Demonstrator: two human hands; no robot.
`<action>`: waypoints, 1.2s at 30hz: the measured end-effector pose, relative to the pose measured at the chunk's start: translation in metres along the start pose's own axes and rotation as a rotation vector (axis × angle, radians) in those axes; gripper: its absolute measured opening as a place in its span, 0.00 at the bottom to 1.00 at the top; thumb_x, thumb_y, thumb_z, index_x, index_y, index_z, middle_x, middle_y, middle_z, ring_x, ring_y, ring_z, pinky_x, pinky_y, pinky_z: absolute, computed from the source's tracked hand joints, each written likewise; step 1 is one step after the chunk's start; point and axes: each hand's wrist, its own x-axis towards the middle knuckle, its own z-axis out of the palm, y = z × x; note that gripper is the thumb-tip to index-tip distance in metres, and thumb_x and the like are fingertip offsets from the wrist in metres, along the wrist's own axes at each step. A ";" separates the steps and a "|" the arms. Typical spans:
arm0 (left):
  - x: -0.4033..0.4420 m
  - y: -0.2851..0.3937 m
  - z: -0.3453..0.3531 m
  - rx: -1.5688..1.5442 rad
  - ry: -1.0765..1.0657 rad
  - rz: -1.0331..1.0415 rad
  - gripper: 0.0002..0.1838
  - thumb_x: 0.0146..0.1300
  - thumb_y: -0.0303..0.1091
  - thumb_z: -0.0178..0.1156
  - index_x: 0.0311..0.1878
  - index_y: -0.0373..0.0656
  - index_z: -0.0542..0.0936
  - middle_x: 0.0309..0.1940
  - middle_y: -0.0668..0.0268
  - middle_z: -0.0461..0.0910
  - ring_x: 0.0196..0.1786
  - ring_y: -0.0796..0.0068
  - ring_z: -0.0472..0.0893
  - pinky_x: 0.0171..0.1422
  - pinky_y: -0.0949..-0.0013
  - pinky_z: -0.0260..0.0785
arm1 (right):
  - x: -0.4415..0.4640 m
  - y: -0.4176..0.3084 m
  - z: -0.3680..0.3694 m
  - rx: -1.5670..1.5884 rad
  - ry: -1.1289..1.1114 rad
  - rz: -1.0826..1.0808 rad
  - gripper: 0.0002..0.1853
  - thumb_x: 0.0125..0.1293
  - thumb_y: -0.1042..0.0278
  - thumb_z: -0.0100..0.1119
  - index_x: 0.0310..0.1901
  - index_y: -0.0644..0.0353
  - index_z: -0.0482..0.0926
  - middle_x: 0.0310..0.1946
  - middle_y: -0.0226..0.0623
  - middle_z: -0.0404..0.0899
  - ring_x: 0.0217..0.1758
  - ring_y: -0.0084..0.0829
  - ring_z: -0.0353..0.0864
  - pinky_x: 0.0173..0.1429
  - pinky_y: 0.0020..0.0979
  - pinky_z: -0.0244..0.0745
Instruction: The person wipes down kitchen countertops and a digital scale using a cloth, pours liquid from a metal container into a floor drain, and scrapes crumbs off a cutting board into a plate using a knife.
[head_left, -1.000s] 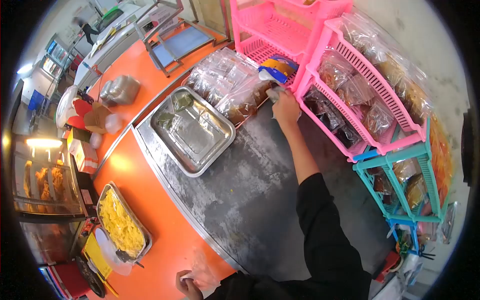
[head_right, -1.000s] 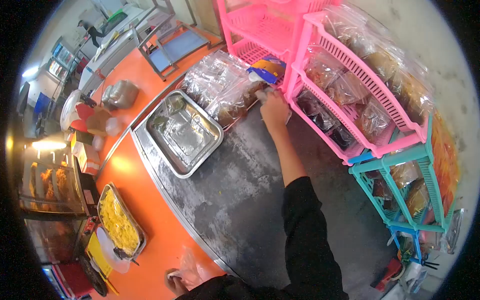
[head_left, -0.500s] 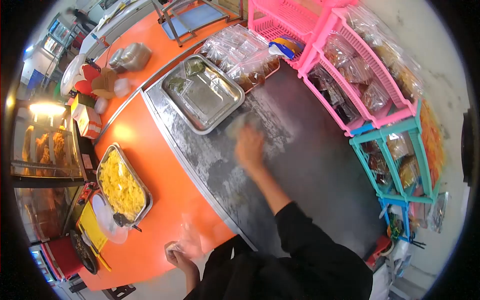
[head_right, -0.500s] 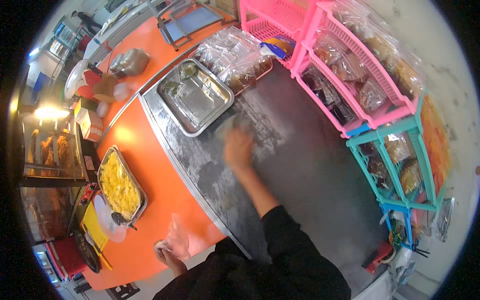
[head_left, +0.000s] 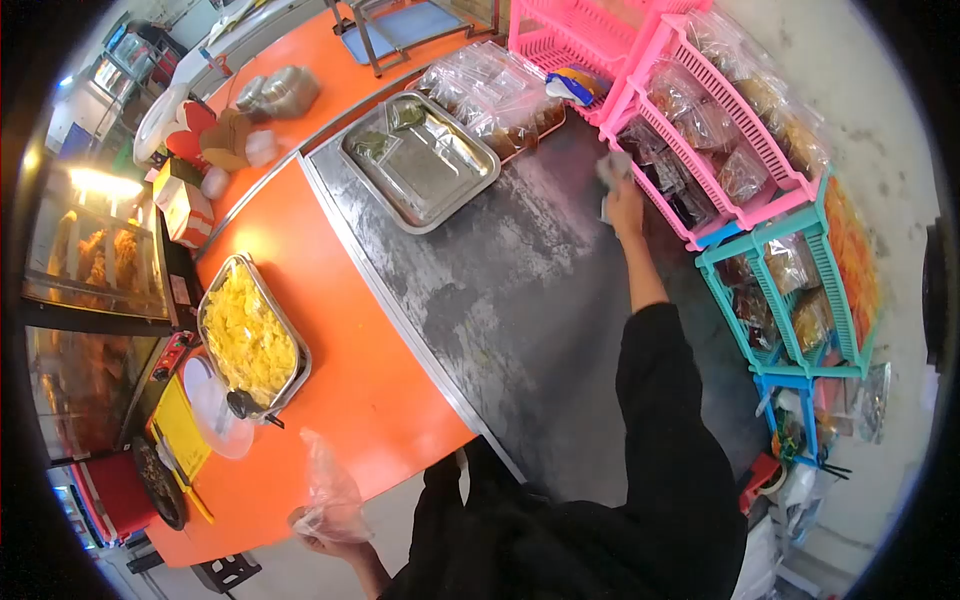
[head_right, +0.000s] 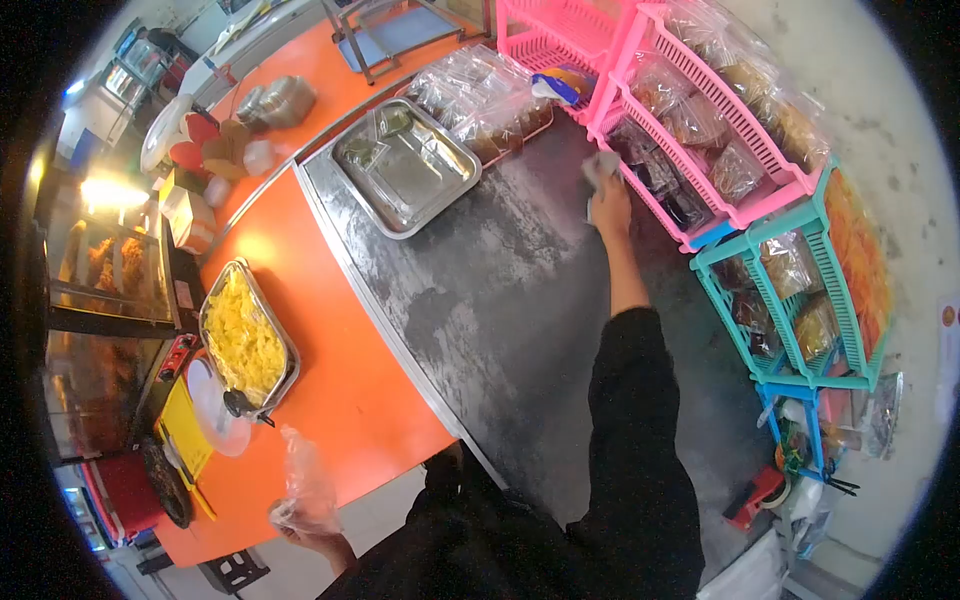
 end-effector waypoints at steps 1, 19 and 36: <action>0.000 -0.005 -0.006 -0.027 0.001 -0.008 0.08 0.62 0.35 0.49 0.35 0.40 0.70 0.32 0.68 0.70 0.36 0.75 0.71 0.42 0.69 0.67 | -0.010 -0.001 0.003 -0.073 -0.046 -0.023 0.17 0.50 0.78 0.47 0.43 0.60 0.77 0.41 0.48 0.76 0.47 0.46 0.74 0.50 0.39 0.68; 0.016 -0.014 -0.019 0.048 0.103 -0.094 0.15 0.62 0.44 0.49 0.41 0.41 0.68 0.39 0.64 0.69 0.44 0.67 0.72 0.51 0.62 0.67 | -0.136 -0.130 -0.087 0.280 -0.235 0.410 0.12 0.52 0.79 0.43 0.38 0.67 0.74 0.34 0.48 0.75 0.41 0.43 0.74 0.46 0.42 0.66; 0.029 -0.020 -0.016 -0.138 0.005 -0.002 0.16 0.59 0.45 0.54 0.37 0.40 0.67 0.32 0.65 0.69 0.35 0.70 0.71 0.39 0.66 0.67 | -0.310 -0.249 -0.148 0.060 -0.629 0.131 0.27 0.43 0.85 0.44 0.48 0.58 0.76 0.48 0.47 0.71 0.55 0.44 0.66 0.58 0.43 0.61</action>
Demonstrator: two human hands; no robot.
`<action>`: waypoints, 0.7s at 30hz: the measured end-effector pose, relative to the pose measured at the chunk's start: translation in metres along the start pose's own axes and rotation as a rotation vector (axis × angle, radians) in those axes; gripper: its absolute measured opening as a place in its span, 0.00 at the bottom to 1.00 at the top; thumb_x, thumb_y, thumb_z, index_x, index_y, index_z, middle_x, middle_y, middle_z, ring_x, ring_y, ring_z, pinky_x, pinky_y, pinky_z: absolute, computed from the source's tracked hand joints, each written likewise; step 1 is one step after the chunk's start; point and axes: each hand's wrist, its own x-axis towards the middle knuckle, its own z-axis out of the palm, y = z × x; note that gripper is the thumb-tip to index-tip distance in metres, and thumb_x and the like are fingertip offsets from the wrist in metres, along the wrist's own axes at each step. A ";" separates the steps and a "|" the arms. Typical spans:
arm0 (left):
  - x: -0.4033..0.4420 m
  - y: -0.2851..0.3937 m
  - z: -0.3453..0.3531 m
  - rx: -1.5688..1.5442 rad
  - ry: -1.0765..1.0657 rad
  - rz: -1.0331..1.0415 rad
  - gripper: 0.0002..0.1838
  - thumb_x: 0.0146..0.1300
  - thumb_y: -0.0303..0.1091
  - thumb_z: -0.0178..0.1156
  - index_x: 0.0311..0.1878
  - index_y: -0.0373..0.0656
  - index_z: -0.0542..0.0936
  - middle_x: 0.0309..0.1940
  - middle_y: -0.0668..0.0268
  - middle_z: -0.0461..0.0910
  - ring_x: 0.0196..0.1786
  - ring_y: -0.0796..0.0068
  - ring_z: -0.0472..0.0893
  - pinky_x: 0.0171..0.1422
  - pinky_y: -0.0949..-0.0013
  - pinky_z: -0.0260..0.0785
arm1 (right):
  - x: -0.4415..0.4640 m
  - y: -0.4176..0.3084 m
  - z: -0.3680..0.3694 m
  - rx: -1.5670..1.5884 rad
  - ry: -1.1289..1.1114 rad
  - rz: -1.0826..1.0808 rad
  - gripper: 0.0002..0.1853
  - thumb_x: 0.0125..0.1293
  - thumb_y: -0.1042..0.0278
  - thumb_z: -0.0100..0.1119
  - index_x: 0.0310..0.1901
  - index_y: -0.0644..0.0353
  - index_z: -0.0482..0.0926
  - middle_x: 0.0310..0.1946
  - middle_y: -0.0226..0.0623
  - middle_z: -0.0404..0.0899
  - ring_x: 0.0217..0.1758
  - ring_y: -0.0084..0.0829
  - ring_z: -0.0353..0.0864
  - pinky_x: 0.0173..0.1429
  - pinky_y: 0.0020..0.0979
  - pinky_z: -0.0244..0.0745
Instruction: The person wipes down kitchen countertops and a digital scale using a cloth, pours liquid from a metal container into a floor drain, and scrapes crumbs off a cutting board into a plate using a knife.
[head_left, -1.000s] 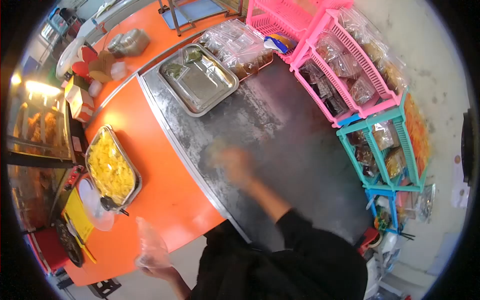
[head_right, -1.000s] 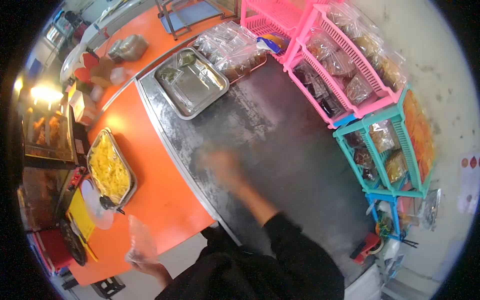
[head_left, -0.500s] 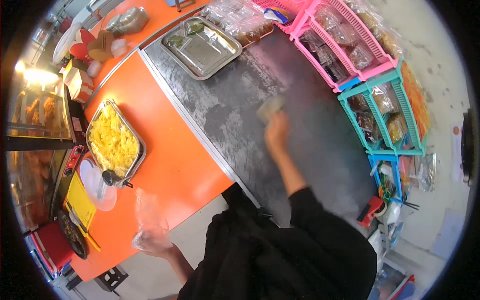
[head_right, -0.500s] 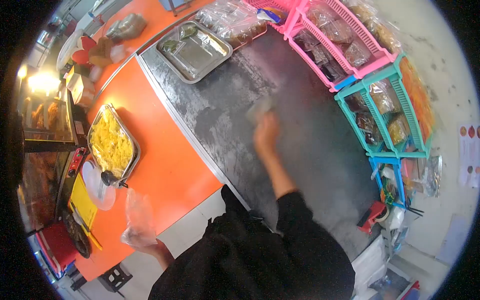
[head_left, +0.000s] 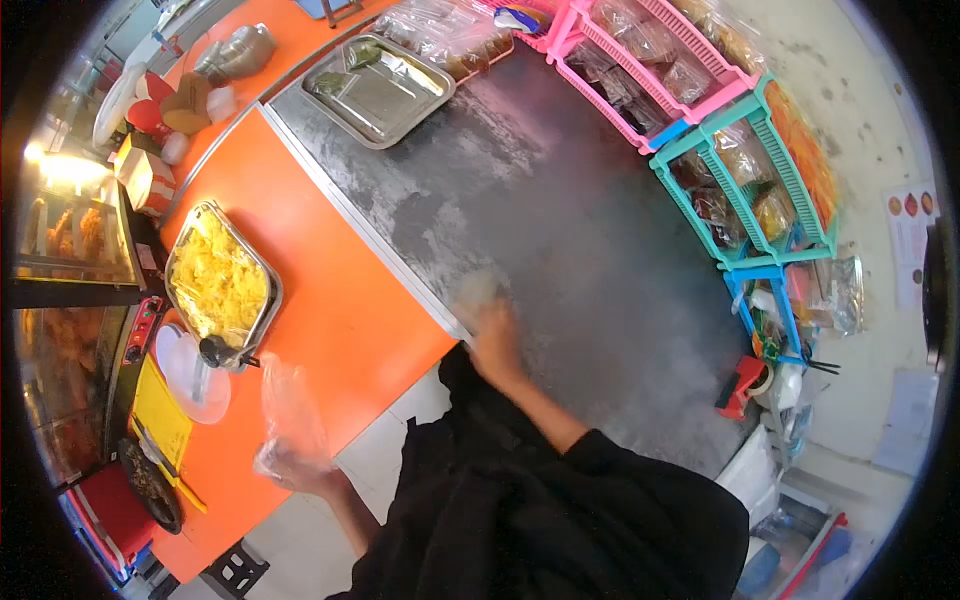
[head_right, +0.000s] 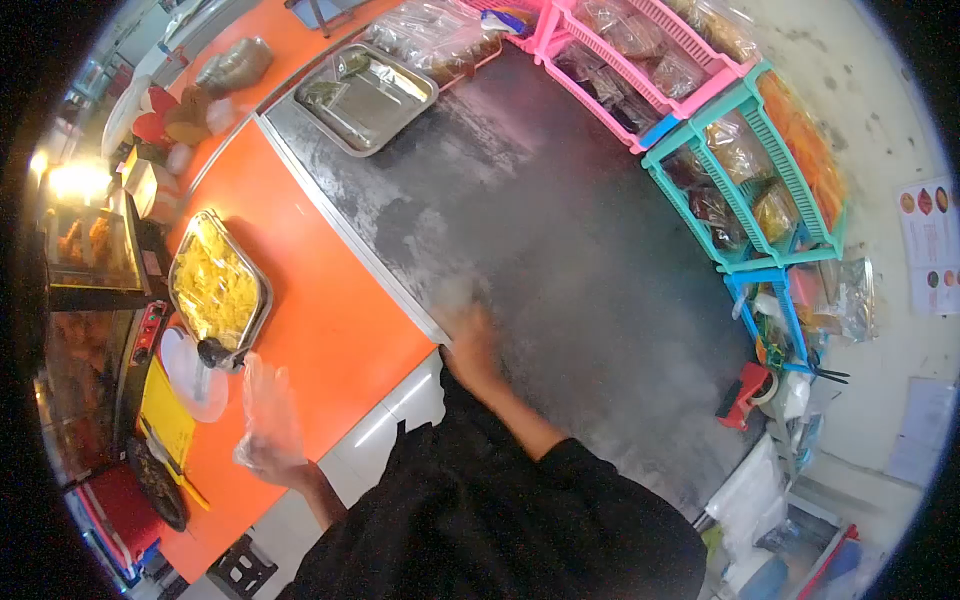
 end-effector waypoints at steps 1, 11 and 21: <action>-0.002 -0.004 0.001 0.040 -0.012 -0.009 0.15 0.60 0.43 0.52 0.38 0.40 0.67 0.34 0.66 0.68 0.36 0.71 0.71 0.41 0.67 0.68 | 0.010 -0.019 0.010 0.475 -0.107 -0.277 0.19 0.49 0.81 0.50 0.44 0.54 0.79 0.44 0.45 0.72 0.49 0.42 0.71 0.54 0.37 0.65; -0.004 0.006 0.046 0.067 -0.033 -0.105 0.11 0.62 0.39 0.46 0.40 0.41 0.67 0.36 0.68 0.64 0.40 0.73 0.69 0.45 0.69 0.66 | 0.016 0.061 -0.022 -0.349 0.207 0.061 0.31 0.52 0.78 0.50 0.62 0.57 0.62 0.58 0.55 0.58 0.64 0.50 0.56 0.60 0.41 0.59; -0.011 0.018 0.053 0.119 0.101 -0.325 0.10 0.63 0.41 0.47 0.35 0.44 0.67 0.33 0.70 0.63 0.39 0.76 0.67 0.46 0.69 0.65 | 0.311 0.184 -0.056 -0.282 0.597 0.038 0.19 0.60 0.75 0.46 0.54 0.61 0.70 0.57 0.46 0.64 0.57 0.46 0.66 0.59 0.39 0.63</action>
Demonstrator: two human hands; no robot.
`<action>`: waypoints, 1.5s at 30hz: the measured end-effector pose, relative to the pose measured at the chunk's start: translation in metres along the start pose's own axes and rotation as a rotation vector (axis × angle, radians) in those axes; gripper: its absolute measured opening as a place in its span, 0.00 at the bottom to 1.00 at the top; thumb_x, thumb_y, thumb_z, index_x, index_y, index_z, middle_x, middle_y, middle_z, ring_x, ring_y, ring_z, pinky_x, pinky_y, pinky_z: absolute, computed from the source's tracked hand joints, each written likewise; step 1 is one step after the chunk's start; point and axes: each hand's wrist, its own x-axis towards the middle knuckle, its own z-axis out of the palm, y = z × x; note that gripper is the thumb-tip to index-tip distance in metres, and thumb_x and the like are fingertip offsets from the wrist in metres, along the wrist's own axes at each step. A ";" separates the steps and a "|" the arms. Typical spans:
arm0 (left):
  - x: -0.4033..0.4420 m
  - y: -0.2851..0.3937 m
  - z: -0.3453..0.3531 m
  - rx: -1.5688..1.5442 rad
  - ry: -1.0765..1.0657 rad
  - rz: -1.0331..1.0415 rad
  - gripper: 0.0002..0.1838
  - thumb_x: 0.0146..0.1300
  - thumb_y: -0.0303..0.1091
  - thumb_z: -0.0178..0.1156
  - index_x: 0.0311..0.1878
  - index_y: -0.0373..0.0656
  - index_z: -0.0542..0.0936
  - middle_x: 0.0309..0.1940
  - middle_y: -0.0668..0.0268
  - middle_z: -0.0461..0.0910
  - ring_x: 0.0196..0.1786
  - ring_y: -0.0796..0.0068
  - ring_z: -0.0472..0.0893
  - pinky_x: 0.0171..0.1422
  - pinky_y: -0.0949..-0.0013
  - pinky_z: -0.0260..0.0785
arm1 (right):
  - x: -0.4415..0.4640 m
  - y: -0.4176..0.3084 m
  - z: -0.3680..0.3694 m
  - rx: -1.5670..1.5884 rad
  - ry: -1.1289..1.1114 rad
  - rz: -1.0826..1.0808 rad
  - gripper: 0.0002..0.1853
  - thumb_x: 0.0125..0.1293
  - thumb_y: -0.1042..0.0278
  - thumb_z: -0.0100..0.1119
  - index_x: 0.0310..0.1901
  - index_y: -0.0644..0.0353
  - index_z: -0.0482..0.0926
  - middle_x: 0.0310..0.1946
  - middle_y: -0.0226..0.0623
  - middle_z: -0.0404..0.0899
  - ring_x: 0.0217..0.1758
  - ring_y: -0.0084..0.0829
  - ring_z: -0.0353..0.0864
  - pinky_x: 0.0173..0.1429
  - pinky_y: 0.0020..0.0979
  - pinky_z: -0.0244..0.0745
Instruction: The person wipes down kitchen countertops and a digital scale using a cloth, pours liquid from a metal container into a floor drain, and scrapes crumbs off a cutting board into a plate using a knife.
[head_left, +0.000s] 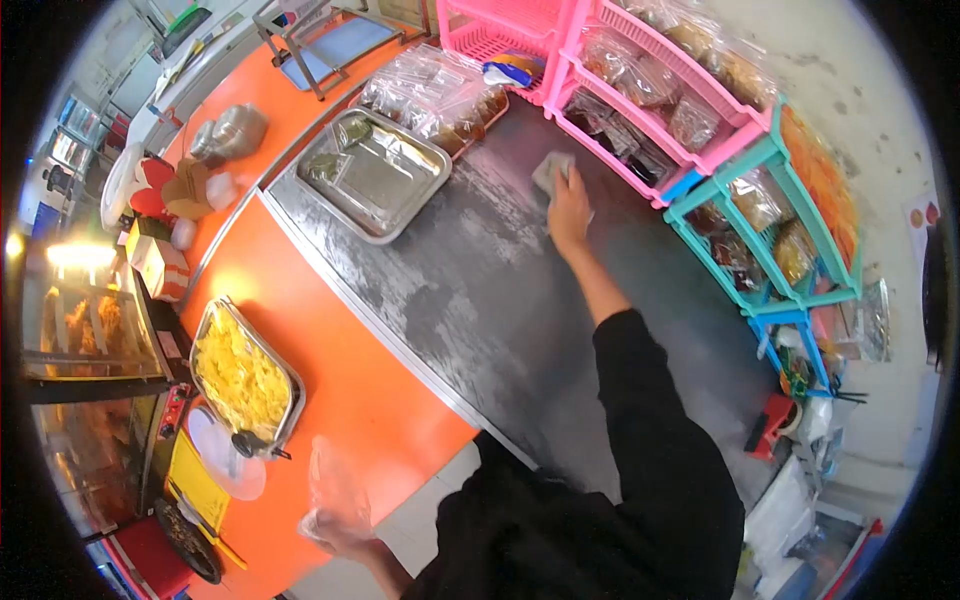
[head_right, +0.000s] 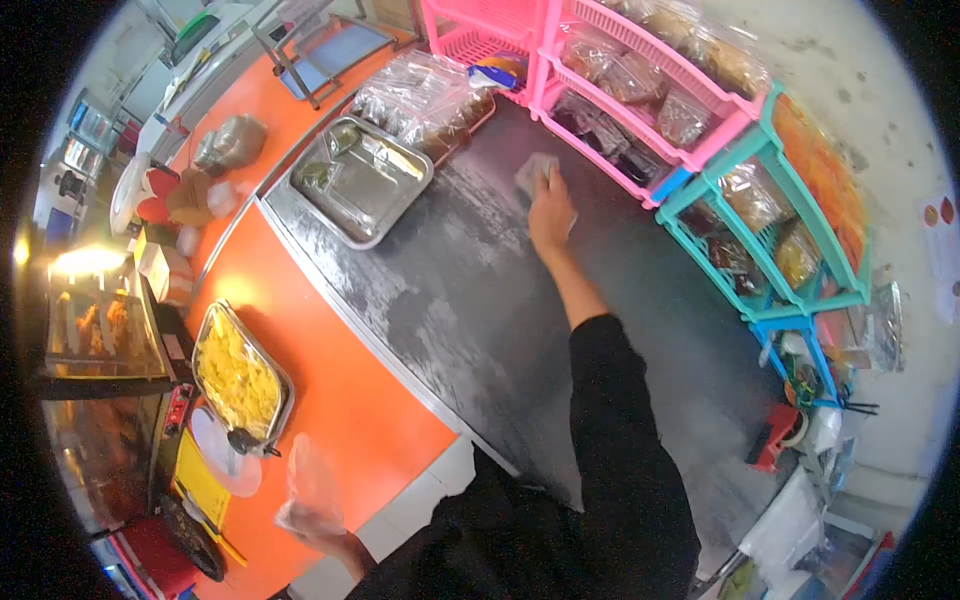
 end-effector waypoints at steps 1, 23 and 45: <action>0.002 -0.001 0.000 -0.023 0.009 0.013 0.11 0.64 0.42 0.47 0.35 0.44 0.67 0.33 0.70 0.63 0.39 0.76 0.68 0.45 0.69 0.65 | 0.029 0.004 0.004 -0.025 0.019 -0.105 0.17 0.59 0.76 0.44 0.51 0.61 0.71 0.55 0.46 0.65 0.56 0.46 0.67 0.58 0.39 0.64; -0.001 -0.019 0.054 -0.156 -0.313 -0.037 0.09 0.62 0.38 0.51 0.34 0.43 0.69 0.31 0.70 0.68 0.34 0.75 0.70 0.40 0.70 0.66 | 0.063 0.014 -0.002 0.119 -0.078 -0.030 0.18 0.44 0.80 0.51 0.40 0.58 0.78 0.43 0.39 0.76 0.48 0.39 0.74 0.50 0.38 0.71; -0.010 -0.022 0.070 -0.138 -0.206 -0.025 0.06 0.60 0.33 0.52 0.37 0.42 0.68 0.31 0.70 0.67 0.32 0.79 0.69 0.37 0.75 0.65 | -0.239 -0.265 -0.055 0.709 -0.923 -0.283 0.20 0.50 0.79 0.45 0.46 0.56 0.76 0.45 0.43 0.75 0.52 0.43 0.71 0.51 0.42 0.67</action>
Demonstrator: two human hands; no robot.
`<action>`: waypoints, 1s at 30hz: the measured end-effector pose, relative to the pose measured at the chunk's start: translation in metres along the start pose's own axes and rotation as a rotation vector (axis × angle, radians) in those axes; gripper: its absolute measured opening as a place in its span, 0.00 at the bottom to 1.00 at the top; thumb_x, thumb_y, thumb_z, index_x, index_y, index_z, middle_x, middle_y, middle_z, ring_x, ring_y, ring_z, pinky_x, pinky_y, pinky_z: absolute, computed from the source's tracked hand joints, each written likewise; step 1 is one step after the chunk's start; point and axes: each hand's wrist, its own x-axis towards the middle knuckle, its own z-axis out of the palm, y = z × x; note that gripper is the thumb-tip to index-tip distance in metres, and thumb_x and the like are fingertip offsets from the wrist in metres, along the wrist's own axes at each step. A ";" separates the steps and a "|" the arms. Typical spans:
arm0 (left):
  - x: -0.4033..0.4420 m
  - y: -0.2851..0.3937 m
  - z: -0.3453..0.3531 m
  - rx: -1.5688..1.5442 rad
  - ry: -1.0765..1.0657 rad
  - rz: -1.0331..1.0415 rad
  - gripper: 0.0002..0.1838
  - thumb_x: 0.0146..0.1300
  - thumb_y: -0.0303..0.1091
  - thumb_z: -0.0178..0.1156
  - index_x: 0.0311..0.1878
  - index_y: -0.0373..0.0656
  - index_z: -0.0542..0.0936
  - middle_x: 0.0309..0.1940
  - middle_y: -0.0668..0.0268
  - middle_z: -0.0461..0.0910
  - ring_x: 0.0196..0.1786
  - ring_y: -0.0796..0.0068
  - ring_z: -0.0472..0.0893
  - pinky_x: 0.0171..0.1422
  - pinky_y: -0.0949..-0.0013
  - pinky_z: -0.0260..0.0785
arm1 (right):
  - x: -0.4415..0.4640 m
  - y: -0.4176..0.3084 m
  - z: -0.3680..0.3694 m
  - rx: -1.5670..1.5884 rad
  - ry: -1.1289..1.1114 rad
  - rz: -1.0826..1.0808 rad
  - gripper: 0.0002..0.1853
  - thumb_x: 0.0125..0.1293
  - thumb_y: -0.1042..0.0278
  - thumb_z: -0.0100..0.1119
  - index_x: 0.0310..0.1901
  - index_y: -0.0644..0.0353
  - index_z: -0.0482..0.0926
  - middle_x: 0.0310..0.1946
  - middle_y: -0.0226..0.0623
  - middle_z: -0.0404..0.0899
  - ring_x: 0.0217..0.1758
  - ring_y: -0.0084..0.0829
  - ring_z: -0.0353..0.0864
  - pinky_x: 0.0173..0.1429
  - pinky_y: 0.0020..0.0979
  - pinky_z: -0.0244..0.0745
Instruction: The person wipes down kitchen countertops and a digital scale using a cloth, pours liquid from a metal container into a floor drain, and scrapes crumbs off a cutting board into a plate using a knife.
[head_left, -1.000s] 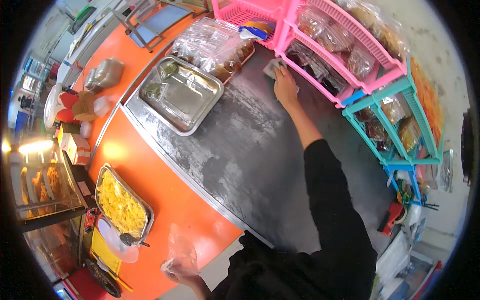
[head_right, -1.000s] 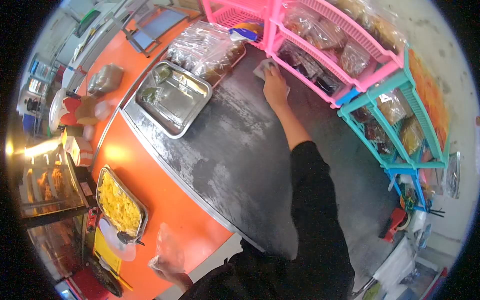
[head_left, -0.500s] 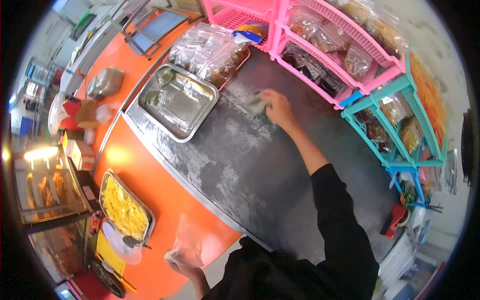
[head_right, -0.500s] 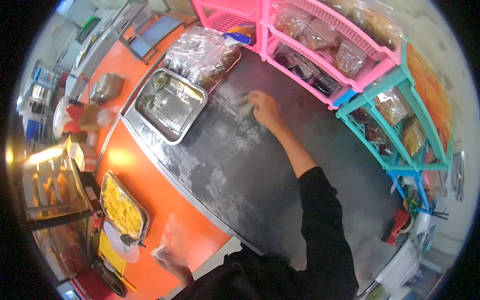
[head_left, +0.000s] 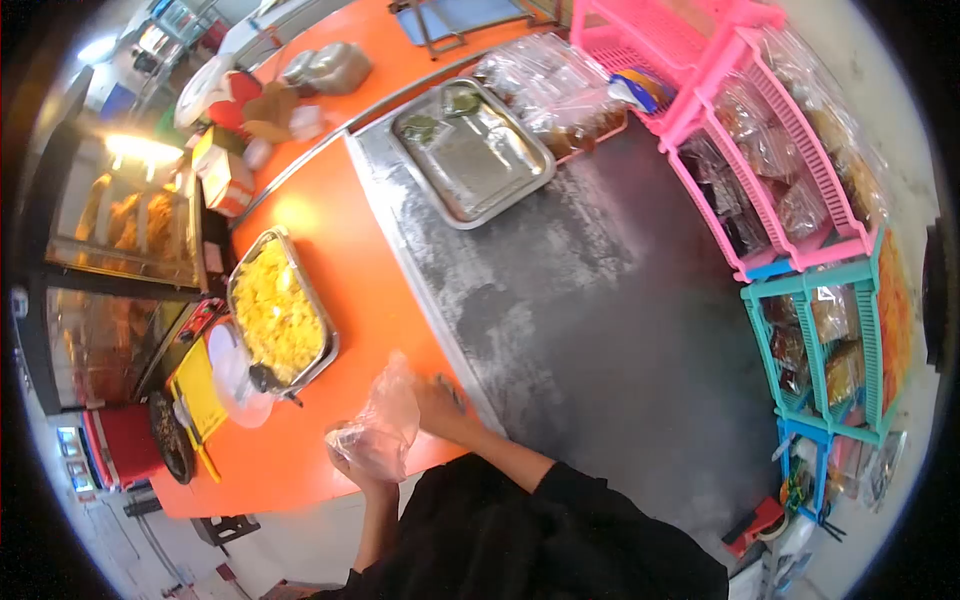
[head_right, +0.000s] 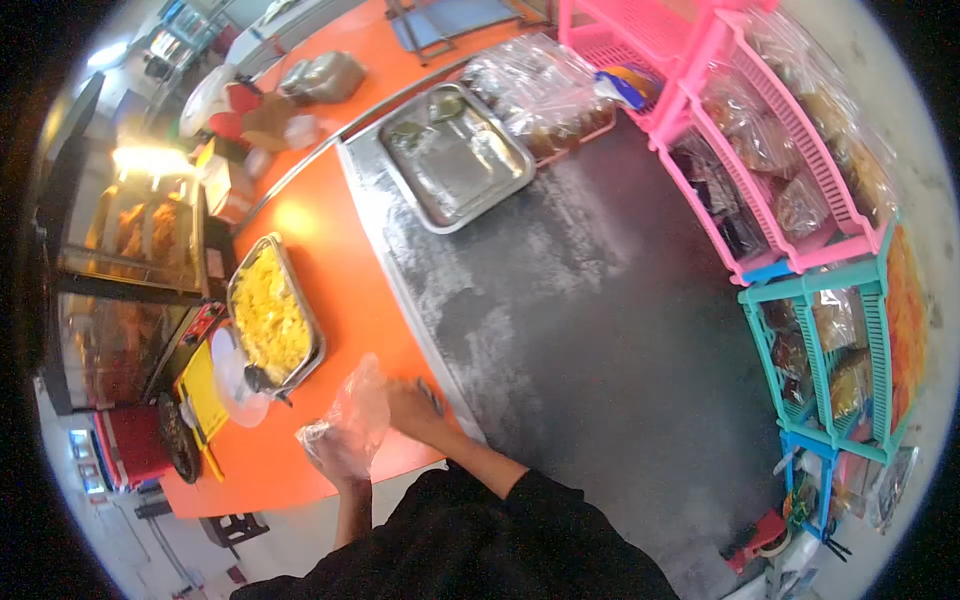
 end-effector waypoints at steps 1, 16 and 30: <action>0.003 0.003 -0.009 -0.031 0.054 -0.023 0.06 0.60 0.33 0.52 0.36 0.42 0.68 0.30 0.70 0.67 0.32 0.79 0.69 0.37 0.75 0.65 | -0.006 -0.015 0.007 0.072 -0.064 0.064 0.21 0.49 0.80 0.44 0.46 0.54 0.76 0.47 0.42 0.75 0.49 0.43 0.72 0.49 0.42 0.69; -0.022 0.020 -0.154 -0.100 0.352 0.176 0.15 0.54 0.38 0.61 0.38 0.43 0.67 0.28 0.70 0.69 0.30 0.77 0.72 0.30 0.72 0.69 | 0.120 0.022 0.018 -0.522 0.181 -0.337 0.20 0.56 0.68 0.48 0.52 0.48 0.72 0.54 0.37 0.69 0.56 0.41 0.65 0.56 0.50 0.58; -0.082 0.051 -0.288 -0.083 0.392 0.090 0.14 0.54 0.37 0.51 0.40 0.41 0.66 0.33 0.68 0.66 0.34 0.77 0.69 0.37 0.73 0.67 | -0.051 -0.089 0.003 -0.074 0.406 -0.398 0.18 0.48 0.81 0.45 0.43 0.63 0.75 0.45 0.47 0.74 0.52 0.44 0.72 0.56 0.37 0.67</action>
